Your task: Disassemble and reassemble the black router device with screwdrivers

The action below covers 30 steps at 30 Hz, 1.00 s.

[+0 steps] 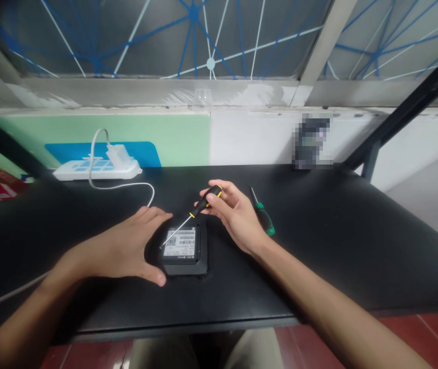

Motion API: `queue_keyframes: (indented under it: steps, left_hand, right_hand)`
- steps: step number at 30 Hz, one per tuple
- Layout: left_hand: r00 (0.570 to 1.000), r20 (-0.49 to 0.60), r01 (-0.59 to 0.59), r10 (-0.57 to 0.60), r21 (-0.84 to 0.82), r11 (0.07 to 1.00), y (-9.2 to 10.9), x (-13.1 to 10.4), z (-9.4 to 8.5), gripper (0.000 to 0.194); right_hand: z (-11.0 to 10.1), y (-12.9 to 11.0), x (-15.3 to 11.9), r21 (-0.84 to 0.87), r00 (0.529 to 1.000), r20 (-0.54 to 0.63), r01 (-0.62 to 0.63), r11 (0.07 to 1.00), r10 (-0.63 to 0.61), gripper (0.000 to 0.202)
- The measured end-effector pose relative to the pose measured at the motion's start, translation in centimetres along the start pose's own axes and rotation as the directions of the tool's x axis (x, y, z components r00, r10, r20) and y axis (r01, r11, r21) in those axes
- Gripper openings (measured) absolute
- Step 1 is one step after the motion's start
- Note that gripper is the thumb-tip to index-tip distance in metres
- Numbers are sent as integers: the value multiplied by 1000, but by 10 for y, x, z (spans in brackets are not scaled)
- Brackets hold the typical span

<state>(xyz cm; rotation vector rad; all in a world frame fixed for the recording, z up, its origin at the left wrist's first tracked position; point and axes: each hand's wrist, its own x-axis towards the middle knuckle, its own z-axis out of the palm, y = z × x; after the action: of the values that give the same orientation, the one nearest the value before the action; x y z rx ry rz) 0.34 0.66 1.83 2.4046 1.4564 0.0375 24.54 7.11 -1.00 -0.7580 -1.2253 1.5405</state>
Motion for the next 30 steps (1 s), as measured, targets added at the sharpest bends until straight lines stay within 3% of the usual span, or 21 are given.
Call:
queue_keyframes:
  steps: [6,15,24,30]
  left_hand:
    - [1000,-4,-18,18,-2,1000,0,0,0,110]
    - [999,-18,-30,31,6,1000,-1,0,1,107]
    - [1000,-21,-22,21,-19,1000,-3,-1,2,109]
    - [1000,27,13,-13,-1,1000,-1,0,1,115]
  right_hand:
    - [2,6,-1,15,999,37,-2,1000,2,29]
    - [1,8,-3,-143,995,59,86,986,-78,30]
    - [0,-4,-4,-302,973,14,224,927,-230,32]
    - [-8,-9,2,-318,961,-83,224,921,-263,34]
